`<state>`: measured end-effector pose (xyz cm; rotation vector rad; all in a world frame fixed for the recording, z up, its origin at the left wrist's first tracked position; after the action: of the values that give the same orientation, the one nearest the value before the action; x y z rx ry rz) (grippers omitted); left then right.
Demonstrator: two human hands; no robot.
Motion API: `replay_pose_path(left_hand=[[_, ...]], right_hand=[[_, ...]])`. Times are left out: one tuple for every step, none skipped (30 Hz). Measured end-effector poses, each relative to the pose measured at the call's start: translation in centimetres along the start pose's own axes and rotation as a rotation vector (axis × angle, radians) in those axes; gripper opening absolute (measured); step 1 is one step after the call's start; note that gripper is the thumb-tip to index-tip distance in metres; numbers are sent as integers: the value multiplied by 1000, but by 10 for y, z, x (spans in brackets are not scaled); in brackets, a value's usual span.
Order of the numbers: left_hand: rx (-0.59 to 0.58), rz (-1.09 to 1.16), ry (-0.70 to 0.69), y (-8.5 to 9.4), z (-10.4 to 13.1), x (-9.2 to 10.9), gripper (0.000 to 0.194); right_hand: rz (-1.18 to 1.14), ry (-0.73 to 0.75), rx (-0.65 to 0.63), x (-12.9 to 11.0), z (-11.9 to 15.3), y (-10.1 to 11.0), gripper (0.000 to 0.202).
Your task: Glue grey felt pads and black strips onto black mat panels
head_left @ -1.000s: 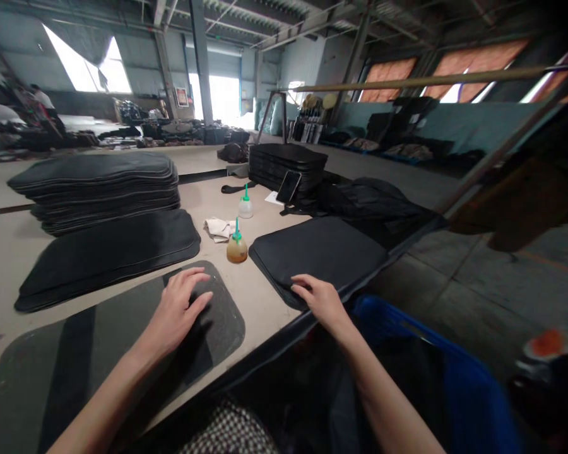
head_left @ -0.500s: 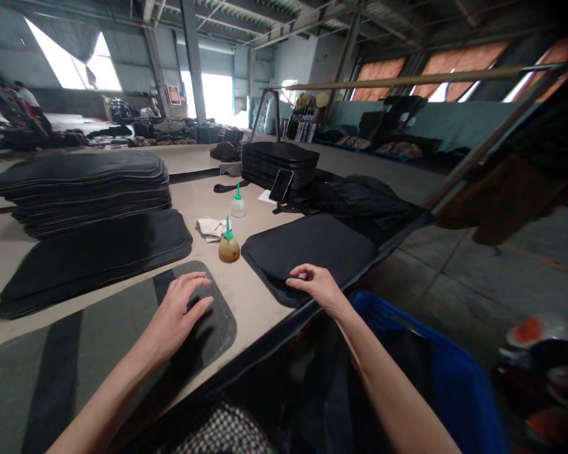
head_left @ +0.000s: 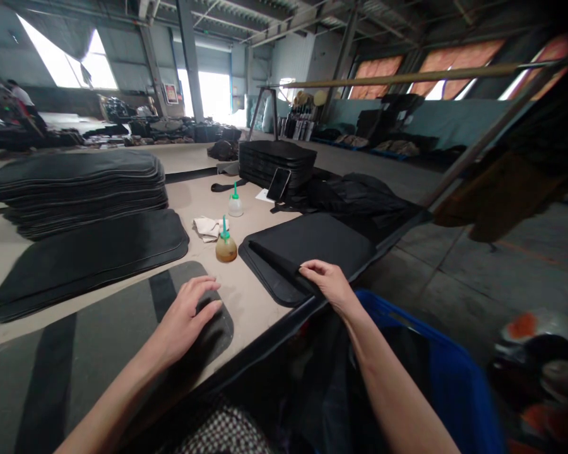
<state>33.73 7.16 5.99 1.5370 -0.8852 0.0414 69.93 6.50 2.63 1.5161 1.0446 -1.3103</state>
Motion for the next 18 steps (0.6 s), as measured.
replay_pose_path(left_hand=[[-3,28,2,-1,-1,3,29],[-7,62,7,-3,-1,7,29],[-18,106,21,-6,-3,11,29],[-42,165,46,-10,-4,15,30],[-74,242,78,-16,-5,20,32],[-110,331,118,-22,-7,26,34],[-145,430,162,-29,-10,31,37],[-174,535,208,-36,-13,36,41],[-192,641,254,-44,-16,41,45],[-201,744,297,-51,-20,45,48],[-208,836,338,-57,-24,47,50],[-212,910,383,-63,-28,48,52],[-210,955,425,-69,-33,47,54],[-204,966,463,-74,-37,45,55],[-192,949,492,-78,-41,42,55],[-173,916,511,-81,-44,37,55],[-152,882,523,-84,-46,33,55],[-134,855,524,-86,-48,27,55]], right_hand=[[15,35,26,-2,3,-2,31],[33,74,49,-5,6,-6,29],[56,120,67,-8,11,-11,27],[85,172,75,-11,15,-17,26],[117,228,72,-14,20,-25,25],[150,284,61,-16,25,-33,24],[181,339,47,-19,29,-42,24],[207,388,27,-20,34,-50,24],[225,430,5,-20,38,-58,25],[244,473,-22,-20,42,-66,25],[268,516,-54,-19,46,-74,26],[296,557,-95,-17,51,-82,27],[325,593,-146,-15,56,-90,28],[351,624,-198,-12,61,-97,29],[371,652,-239,-9,67,-103,30],[385,680,-269,-7,73,-108,31],[395,707,-288,-6,79,-112,33],[406,732,-296,-5,83,-113,36]])
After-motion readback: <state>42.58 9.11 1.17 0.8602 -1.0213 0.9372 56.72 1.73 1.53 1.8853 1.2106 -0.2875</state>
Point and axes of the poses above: each hand's wrist, its own z-axis away from the middle knuckle, its own y-axis out of the back of the hand, x = y × z, the point moved 3 cm from there along -z, towards the middle knuckle, and after that the axes turned 14 degrees about -z, right-handed, at the moved point
